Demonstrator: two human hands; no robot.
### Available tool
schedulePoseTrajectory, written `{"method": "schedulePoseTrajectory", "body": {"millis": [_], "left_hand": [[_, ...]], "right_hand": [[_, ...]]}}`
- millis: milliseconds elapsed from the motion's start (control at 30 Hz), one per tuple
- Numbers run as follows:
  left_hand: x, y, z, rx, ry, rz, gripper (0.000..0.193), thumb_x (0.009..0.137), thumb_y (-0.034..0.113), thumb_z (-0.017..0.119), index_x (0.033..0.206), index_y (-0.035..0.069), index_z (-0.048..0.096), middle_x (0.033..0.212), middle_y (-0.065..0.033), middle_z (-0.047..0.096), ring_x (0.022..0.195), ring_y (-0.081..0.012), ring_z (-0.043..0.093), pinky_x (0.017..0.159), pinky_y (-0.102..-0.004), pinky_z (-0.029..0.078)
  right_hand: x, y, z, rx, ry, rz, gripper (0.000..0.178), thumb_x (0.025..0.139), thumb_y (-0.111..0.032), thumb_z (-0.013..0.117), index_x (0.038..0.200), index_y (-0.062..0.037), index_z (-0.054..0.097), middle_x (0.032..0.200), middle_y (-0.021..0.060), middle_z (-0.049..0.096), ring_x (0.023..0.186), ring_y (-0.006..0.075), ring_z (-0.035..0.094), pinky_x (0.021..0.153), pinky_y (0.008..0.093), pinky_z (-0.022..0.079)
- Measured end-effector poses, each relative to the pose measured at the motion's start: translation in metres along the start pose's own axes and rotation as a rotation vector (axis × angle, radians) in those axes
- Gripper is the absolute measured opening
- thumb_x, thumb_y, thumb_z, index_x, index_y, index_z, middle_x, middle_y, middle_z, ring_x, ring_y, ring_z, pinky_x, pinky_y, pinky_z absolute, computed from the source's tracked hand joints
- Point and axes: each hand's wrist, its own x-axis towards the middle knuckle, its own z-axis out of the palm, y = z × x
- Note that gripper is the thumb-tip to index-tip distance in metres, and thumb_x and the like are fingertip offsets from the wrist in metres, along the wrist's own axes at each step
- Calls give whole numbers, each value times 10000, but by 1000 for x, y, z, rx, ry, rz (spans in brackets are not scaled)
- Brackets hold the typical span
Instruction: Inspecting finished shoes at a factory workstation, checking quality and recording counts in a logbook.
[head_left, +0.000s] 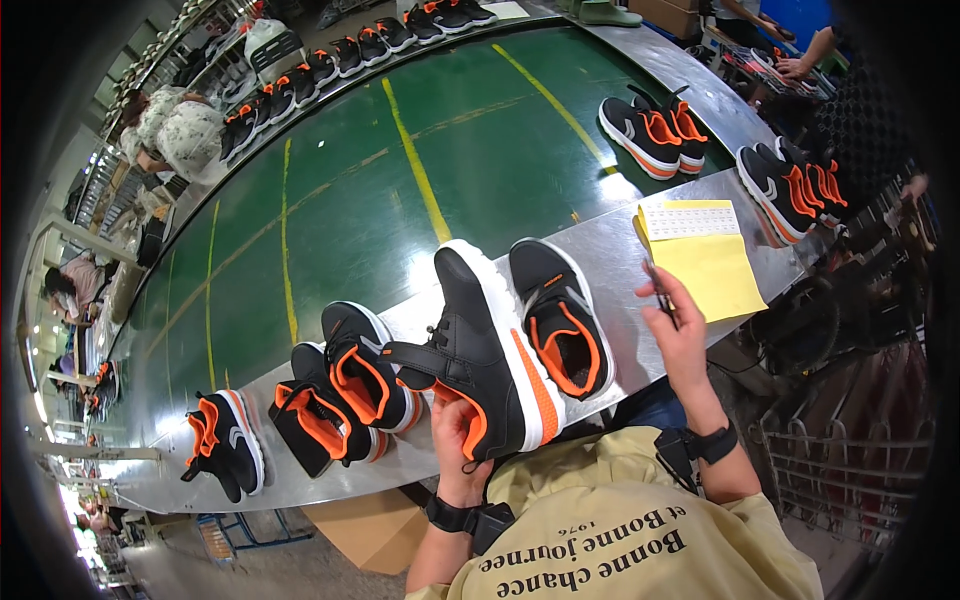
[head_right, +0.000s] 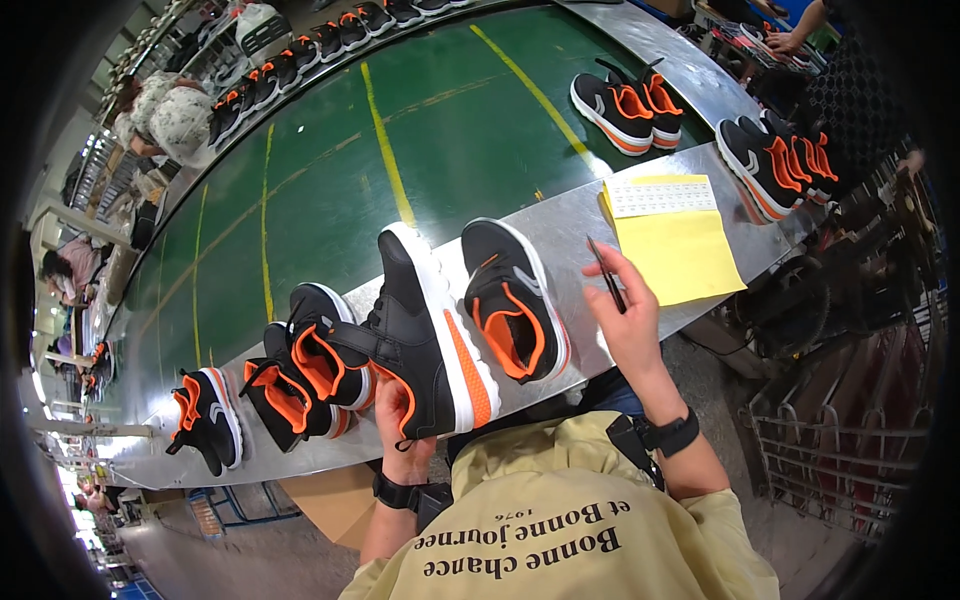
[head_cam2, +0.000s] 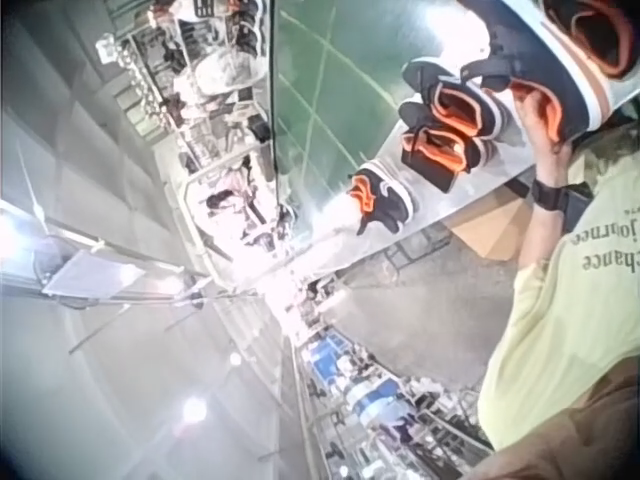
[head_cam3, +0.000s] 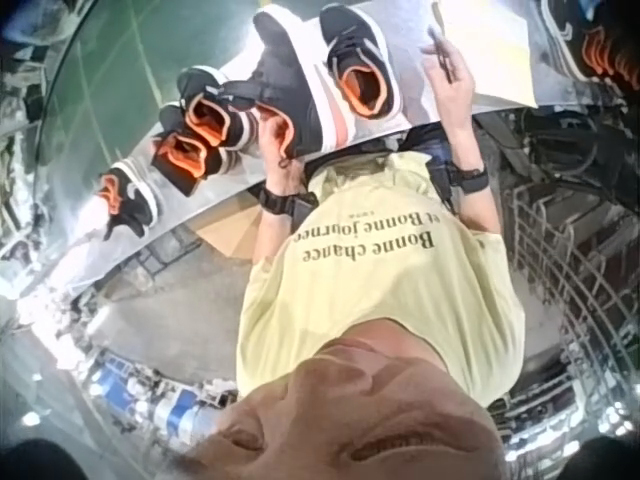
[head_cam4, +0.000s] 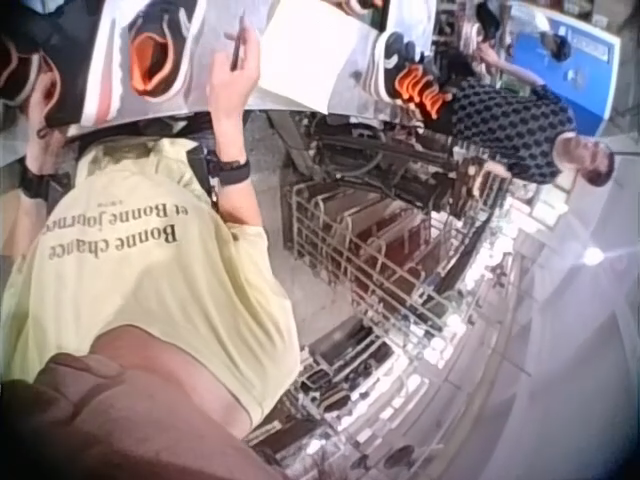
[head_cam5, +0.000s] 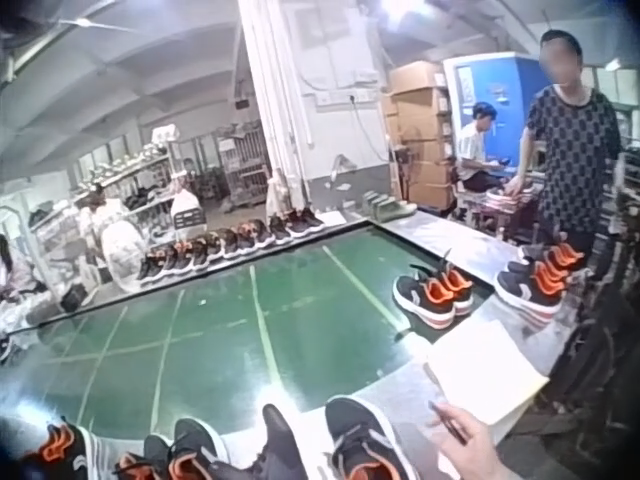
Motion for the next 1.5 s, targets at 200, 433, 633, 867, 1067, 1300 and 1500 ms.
{"method": "schedulePoseTrajectory", "body": {"millis": [200, 433, 633, 867, 1067, 1300, 1500], "left_hand": [[-6, 4, 14, 35, -64, 102, 247, 906, 79, 482, 1139, 1, 505, 1077, -107, 600, 948, -207, 613, 826, -323, 503], [-12, 8, 11, 61, -186, 121, 290, 933, 177, 526, 1163, 3, 506, 1111, -113, 604, 957, -208, 619, 831, -322, 502], [-16, 12, 14, 121, -215, 83, 277, 939, 152, 505, 1172, 1, 500, 1112, -110, 602, 952, -198, 620, 823, -315, 507], [-18, 13, 21, 151, -151, -44, 278, 905, 23, 421, 1168, -11, 504, 1101, -117, 603, 941, -191, 622, 815, -301, 512], [-17, 12, 22, 157, -175, -96, 298, 878, -2, 410, 1159, -25, 506, 1084, -120, 608, 929, -189, 627, 815, -300, 513], [-17, 12, 18, 257, -138, -115, 322, 850, -26, 382, 1144, -23, 512, 1054, -103, 612, 906, -161, 623, 794, -277, 508], [-11, 7, 12, 270, -135, -62, 273, 887, 32, 410, 1122, -32, 532, 1033, -124, 630, 887, -192, 638, 773, -290, 519]], "right_hand": [[-24, -77, 47, -216, -467, -296, 304, 698, -121, 766, 964, -33, 647, 736, 87, 598, 576, 174, 588, 536, 253, 472], [-20, -70, 63, -209, -481, -527, 334, 634, -179, 799, 910, -44, 667, 824, 51, 600, 619, 174, 585, 522, 269, 460], [-19, -69, 61, -170, -500, -552, 311, 633, -168, 791, 906, -64, 684, 791, 37, 598, 613, 172, 579, 508, 272, 447], [-16, -66, 55, -182, -519, -560, 290, 623, -165, 795, 885, -87, 701, 773, 18, 602, 612, 160, 582, 503, 268, 454], [-12, -65, 46, -197, -549, -548, 281, 633, -196, 788, 877, -88, 699, 785, 16, 611, 602, 159, 582, 497, 267, 454], [-11, -61, 43, -247, -574, -632, 255, 659, -213, 775, 865, -86, 696, 749, 18, 613, 596, 170, 585, 491, 264, 449], [-11, -53, 42, -71, -567, -421, 252, 669, -172, 775, 885, -67, 694, 744, 43, 627, 609, 176, 594, 501, 263, 450]]}}
